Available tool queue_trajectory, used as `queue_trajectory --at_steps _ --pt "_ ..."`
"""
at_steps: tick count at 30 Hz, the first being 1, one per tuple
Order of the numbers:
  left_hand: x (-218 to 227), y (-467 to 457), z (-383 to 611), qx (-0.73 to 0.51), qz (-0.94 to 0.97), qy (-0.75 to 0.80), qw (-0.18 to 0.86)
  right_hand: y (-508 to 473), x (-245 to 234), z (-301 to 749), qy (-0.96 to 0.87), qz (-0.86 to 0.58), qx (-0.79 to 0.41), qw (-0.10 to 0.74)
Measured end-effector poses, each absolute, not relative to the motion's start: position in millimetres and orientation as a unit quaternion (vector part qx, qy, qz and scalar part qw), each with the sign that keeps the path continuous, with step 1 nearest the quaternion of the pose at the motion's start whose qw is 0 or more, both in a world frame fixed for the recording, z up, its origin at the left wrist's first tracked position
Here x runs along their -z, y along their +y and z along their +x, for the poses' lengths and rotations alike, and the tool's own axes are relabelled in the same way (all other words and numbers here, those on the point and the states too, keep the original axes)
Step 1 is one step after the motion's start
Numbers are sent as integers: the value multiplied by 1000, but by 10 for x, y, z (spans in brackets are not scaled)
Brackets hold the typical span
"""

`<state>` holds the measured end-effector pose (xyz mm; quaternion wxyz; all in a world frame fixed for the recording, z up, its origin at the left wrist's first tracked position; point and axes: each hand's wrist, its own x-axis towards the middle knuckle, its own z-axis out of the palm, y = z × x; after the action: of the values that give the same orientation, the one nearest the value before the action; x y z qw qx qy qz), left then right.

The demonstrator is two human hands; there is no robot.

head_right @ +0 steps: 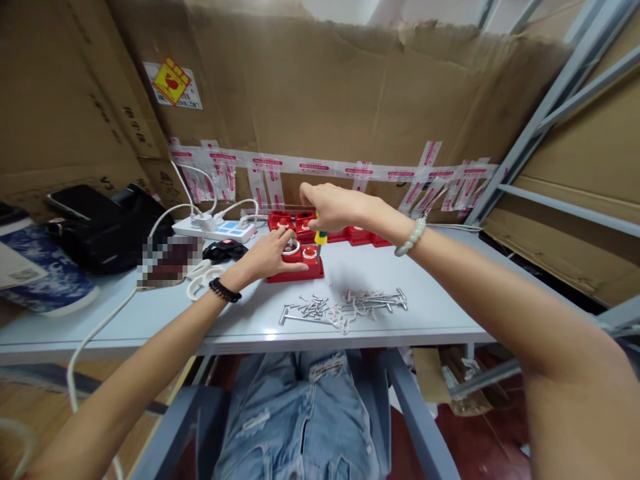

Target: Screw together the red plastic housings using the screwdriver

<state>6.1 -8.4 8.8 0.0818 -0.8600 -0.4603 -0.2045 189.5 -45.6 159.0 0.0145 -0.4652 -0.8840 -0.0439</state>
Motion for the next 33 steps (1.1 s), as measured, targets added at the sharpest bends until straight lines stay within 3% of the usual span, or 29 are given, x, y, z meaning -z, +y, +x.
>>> queue_trajectory --at_steps 5,9,14,19,25,29,33 --pt "-69 -70 65 199 -855 -472 80 -391 -1531 1890 -860 -503 68 56" --pt "-68 -73 69 192 -854 -479 73 -365 -1544 1901 -888 -456 21 51" --pt "-89 -100 81 186 -849 -489 74 -359 -1512 1934 -862 -500 65 62" --pt "-106 -113 85 183 -851 -487 75 -374 -1525 1932 -887 -458 17 63" --pt "-113 -115 80 178 -851 -489 74 -387 -1528 1879 -855 -509 65 75" --pt "-119 -118 80 174 -852 -488 71 -367 -1537 1883 -878 -473 4 72" --pt "-117 -117 82 177 -850 -490 77 -347 -1511 1894 -867 -489 29 93"
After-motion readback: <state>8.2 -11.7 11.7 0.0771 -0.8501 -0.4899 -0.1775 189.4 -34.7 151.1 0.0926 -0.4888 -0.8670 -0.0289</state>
